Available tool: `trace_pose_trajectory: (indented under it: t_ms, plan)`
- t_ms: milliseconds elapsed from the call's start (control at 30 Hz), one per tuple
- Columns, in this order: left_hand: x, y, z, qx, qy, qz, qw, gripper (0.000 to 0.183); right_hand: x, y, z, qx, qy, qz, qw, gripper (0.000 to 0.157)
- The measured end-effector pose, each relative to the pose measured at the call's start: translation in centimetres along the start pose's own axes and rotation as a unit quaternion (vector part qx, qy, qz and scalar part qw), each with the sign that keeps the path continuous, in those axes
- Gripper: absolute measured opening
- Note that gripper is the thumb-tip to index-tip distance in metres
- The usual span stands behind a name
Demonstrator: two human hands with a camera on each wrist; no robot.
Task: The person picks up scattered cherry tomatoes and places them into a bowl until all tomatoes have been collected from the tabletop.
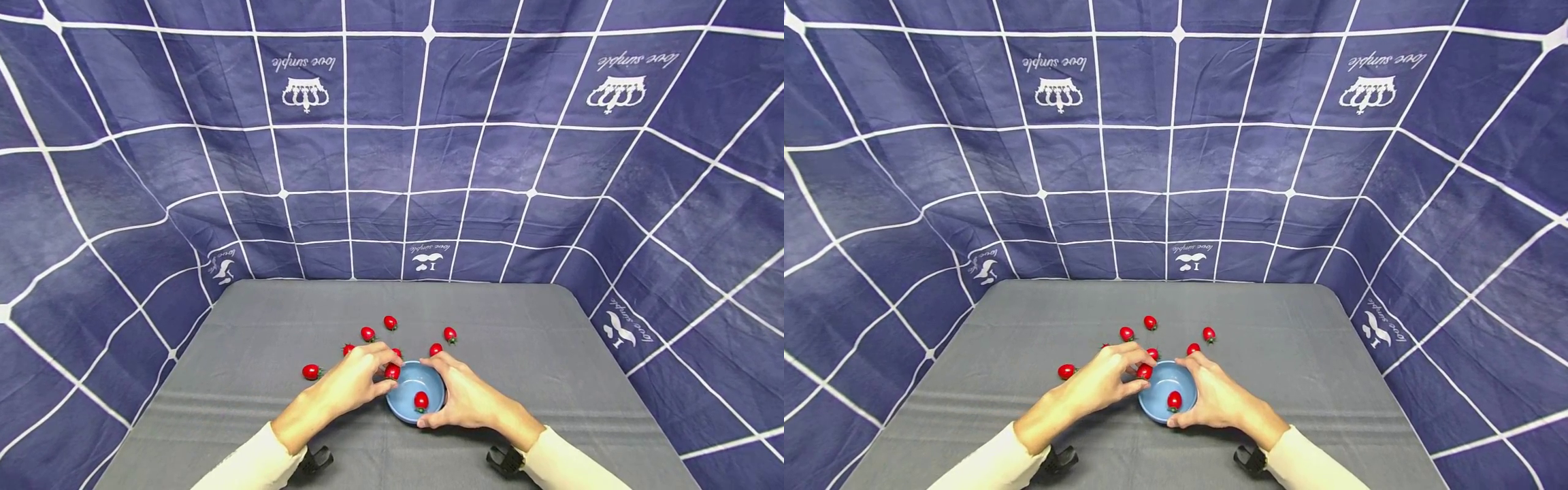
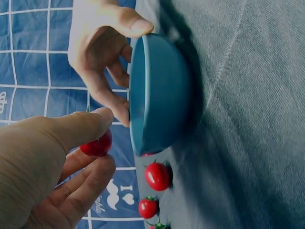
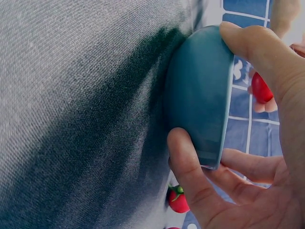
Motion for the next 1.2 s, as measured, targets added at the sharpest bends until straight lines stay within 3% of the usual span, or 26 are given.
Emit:
trace_pose_trajectory:
  t_ms: [233, 367, 567, 1200]
  plan:
    - [0.3, -0.6, 0.1, 0.017, 0.000, 0.022, 0.9996, 0.031, 0.2, -0.1, 0.0, 0.007, 0.005, -0.003, 1.000, 0.105]
    - [0.6, -0.5, 0.0, -0.003, 0.011, 0.041, 0.9991, 0.034, 0.3, -0.2, 0.0, 0.009, 0.004, -0.002, 1.000, 0.105]
    - [0.8, -0.2, -0.2, -0.026, 0.023, 0.072, 0.9968, 0.053, 0.2, -0.3, 0.0, 0.011, 0.005, 0.008, 1.000, 0.105]
    - [-1.0, 2.0, -1.9, -0.059, -0.004, 0.075, 0.9954, 0.064, 0.3, -0.1, 0.1, 0.000, -0.009, 0.000, 1.000, 0.105]
Point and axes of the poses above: each hand's wrist, its own z-axis towards the middle knuckle, its own x-axis out of the palm, y = z × x, the point moved 7 cm from there along z, towards the middle knuckle, and after that the axes turned 7 degrees about -y, right-handed, at the moved point
